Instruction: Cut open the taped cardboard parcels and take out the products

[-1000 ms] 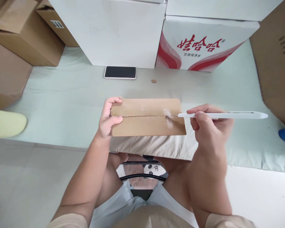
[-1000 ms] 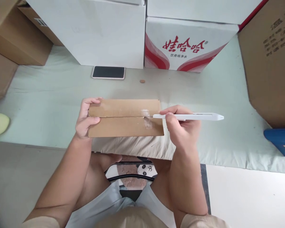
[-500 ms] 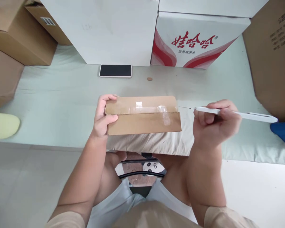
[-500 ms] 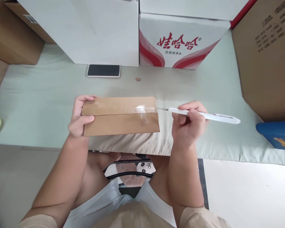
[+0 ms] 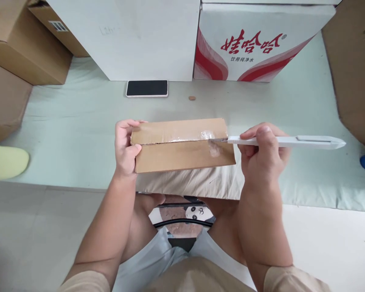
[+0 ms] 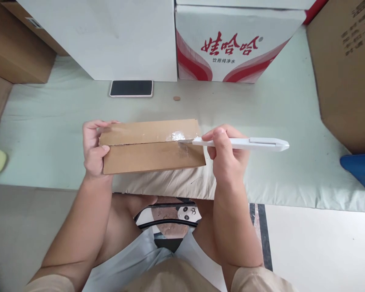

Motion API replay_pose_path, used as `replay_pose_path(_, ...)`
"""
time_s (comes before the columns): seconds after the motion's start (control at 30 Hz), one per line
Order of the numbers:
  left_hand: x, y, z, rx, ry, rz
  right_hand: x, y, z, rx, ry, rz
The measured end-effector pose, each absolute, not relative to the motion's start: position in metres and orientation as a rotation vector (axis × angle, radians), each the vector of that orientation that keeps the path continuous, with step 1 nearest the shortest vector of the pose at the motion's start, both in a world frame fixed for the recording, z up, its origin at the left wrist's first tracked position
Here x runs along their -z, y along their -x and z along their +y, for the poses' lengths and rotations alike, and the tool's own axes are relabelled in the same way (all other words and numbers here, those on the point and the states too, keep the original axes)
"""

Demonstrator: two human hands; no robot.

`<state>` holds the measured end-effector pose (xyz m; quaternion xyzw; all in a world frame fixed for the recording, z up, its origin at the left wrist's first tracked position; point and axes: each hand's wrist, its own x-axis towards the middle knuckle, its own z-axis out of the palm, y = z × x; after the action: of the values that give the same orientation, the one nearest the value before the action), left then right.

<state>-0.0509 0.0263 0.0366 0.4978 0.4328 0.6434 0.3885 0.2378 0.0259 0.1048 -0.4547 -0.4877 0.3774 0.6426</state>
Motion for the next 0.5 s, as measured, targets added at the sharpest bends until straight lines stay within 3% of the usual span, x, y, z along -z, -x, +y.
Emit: replay_pose_path(0.5,-0.0329,0.0493,0.0256,-1.636,-1.332,1.140,-0.1058,-0.2279,0.0261,-0.670,1.257,-1.133)
